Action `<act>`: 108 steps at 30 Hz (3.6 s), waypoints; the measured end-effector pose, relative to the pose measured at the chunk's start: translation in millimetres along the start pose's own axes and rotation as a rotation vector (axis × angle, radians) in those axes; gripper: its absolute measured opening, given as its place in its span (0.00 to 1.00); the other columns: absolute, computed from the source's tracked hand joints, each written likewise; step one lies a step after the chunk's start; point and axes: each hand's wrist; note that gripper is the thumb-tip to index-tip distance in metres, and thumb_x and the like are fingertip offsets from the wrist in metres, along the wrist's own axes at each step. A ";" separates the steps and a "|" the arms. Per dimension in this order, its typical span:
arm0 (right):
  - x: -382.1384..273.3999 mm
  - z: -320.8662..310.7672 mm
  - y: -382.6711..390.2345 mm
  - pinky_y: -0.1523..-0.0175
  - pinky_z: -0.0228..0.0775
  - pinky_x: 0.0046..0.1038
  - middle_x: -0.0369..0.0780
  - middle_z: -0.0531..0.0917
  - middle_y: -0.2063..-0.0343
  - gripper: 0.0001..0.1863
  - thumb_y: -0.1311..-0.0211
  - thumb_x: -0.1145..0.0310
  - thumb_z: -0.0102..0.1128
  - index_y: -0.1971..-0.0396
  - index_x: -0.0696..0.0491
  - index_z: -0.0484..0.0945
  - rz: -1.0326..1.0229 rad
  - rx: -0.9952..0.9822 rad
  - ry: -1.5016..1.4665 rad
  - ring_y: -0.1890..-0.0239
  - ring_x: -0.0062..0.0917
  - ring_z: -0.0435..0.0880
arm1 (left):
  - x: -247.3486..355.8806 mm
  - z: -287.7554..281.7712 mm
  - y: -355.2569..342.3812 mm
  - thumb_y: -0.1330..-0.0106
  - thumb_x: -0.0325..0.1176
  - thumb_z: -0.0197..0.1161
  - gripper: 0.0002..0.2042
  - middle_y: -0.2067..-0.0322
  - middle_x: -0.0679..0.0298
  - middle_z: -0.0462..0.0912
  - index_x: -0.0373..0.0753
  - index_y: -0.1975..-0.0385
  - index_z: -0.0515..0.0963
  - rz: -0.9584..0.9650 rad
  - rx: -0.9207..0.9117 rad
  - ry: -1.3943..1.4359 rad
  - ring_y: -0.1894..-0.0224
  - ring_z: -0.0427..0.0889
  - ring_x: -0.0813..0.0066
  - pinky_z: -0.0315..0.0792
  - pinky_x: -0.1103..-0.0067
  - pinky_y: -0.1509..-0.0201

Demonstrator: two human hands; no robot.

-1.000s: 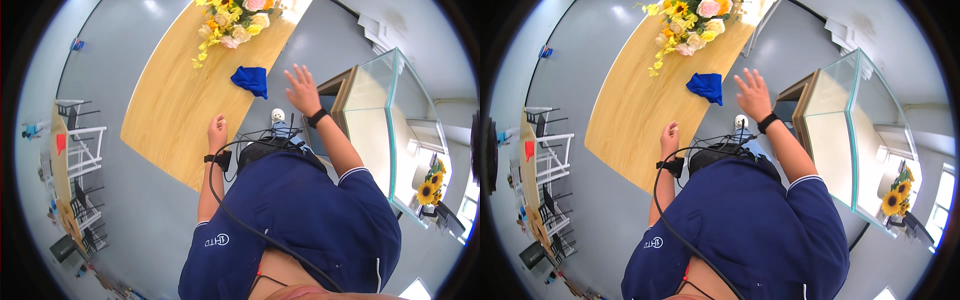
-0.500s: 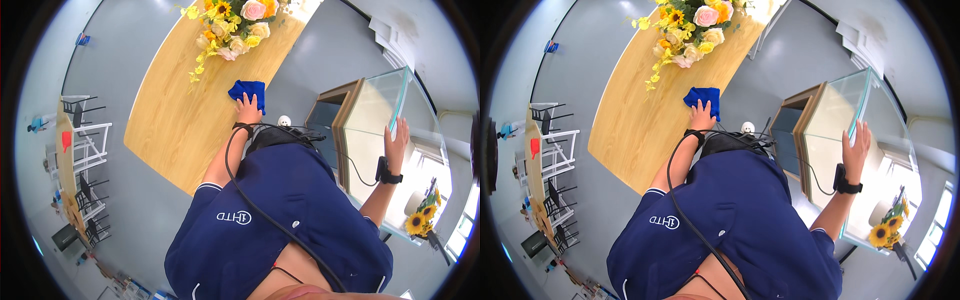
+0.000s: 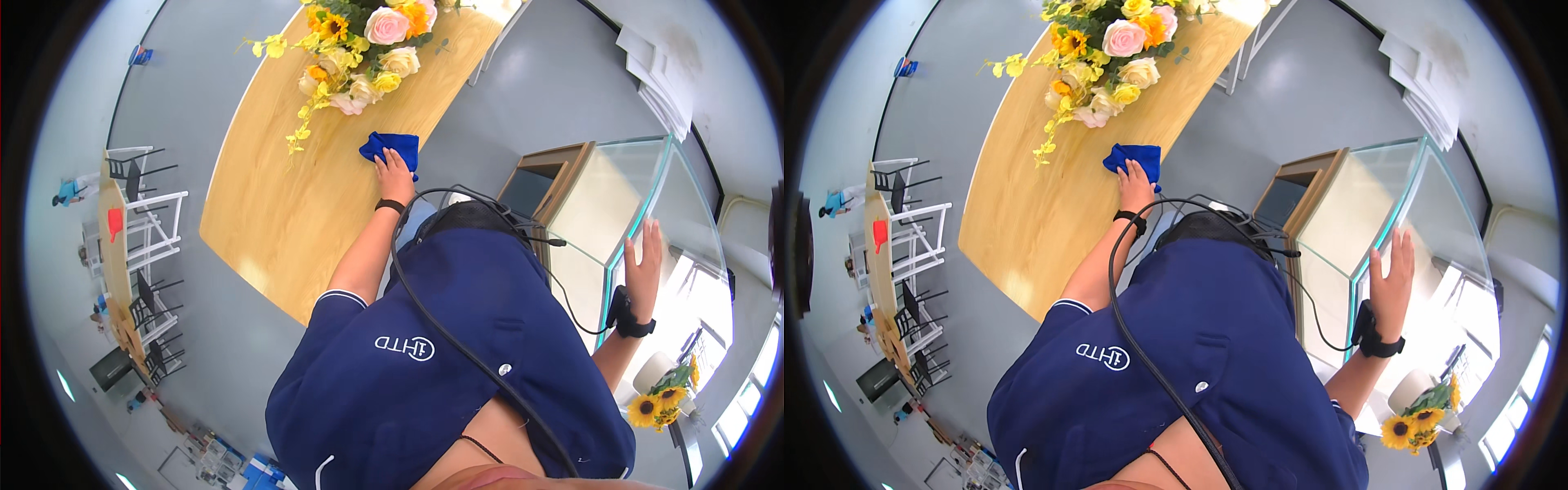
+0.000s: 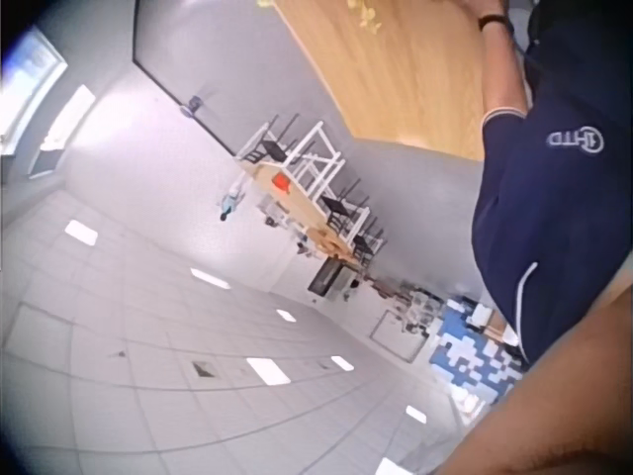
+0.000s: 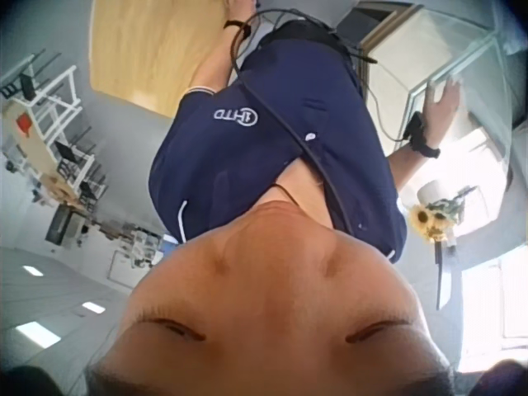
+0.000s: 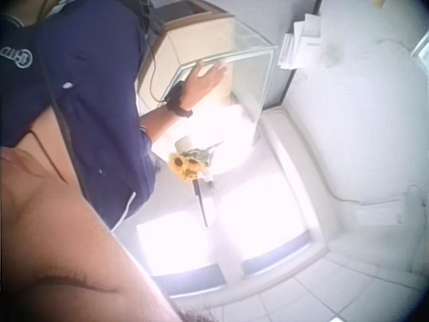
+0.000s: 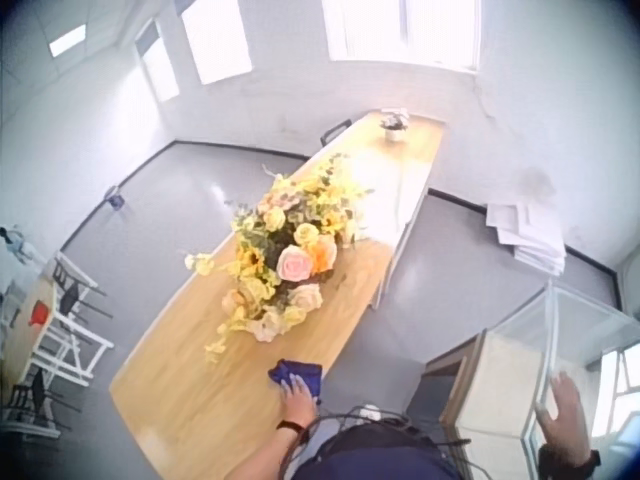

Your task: Wiping a wooden table with a blue cloth.

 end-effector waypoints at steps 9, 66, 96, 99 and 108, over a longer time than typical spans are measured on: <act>-13.3 -10.2 -11.3 0.48 0.44 0.30 0.45 0.56 0.53 0.23 0.53 0.60 0.43 0.56 0.54 0.58 0.069 -0.034 0.051 0.49 0.37 0.51 | 44.6 2.1 -63.3 0.52 0.28 0.43 0.20 0.53 0.47 0.52 0.28 0.57 0.57 0.135 -0.041 -0.207 0.51 0.52 0.50 0.49 0.68 0.50; 58.7 -51.6 -444.1 0.53 0.52 0.23 0.40 0.66 0.60 0.18 0.53 0.69 0.44 0.59 0.57 0.61 0.250 -0.163 -0.874 0.58 0.25 0.64 | 314.4 21.2 -507.5 0.50 0.40 0.44 0.23 0.57 0.52 0.61 0.26 0.60 0.59 0.318 0.006 -0.410 0.51 0.53 0.55 0.47 0.62 0.51; 142.5 -45.4 -739.0 0.55 0.54 0.23 0.41 0.66 0.60 0.19 0.54 0.71 0.45 0.58 0.56 0.61 0.308 -0.210 -0.824 0.59 0.26 0.65 | 460.3 1.9 -744.6 0.59 0.62 0.39 0.45 0.51 0.39 0.37 0.23 0.54 0.43 -0.124 -0.193 -0.072 0.50 0.30 0.40 0.28 0.62 0.48; 141.6 -39.7 -761.1 0.57 0.57 0.22 0.41 0.67 0.62 0.18 0.54 0.72 0.44 0.59 0.56 0.61 0.244 -0.310 -0.779 0.61 0.26 0.66 | 474.0 3.2 -761.9 0.60 0.64 0.38 0.46 0.51 0.39 0.37 0.23 0.54 0.43 -0.140 -0.207 -0.061 0.49 0.29 0.41 0.26 0.61 0.49; 175.4 -32.6 -858.7 0.58 0.57 0.22 0.41 0.68 0.64 0.17 0.55 0.71 0.46 0.60 0.55 0.63 0.153 -0.340 -0.844 0.62 0.25 0.67 | 523.4 4.9 -812.9 0.61 0.63 0.41 0.47 0.52 0.37 0.38 0.20 0.55 0.43 -0.110 -0.238 -0.107 0.48 0.29 0.46 0.23 0.59 0.50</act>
Point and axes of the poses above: each hand's wrist, its own y-axis away from the middle knuckle, its own z-axis out of the palm, x = y × z
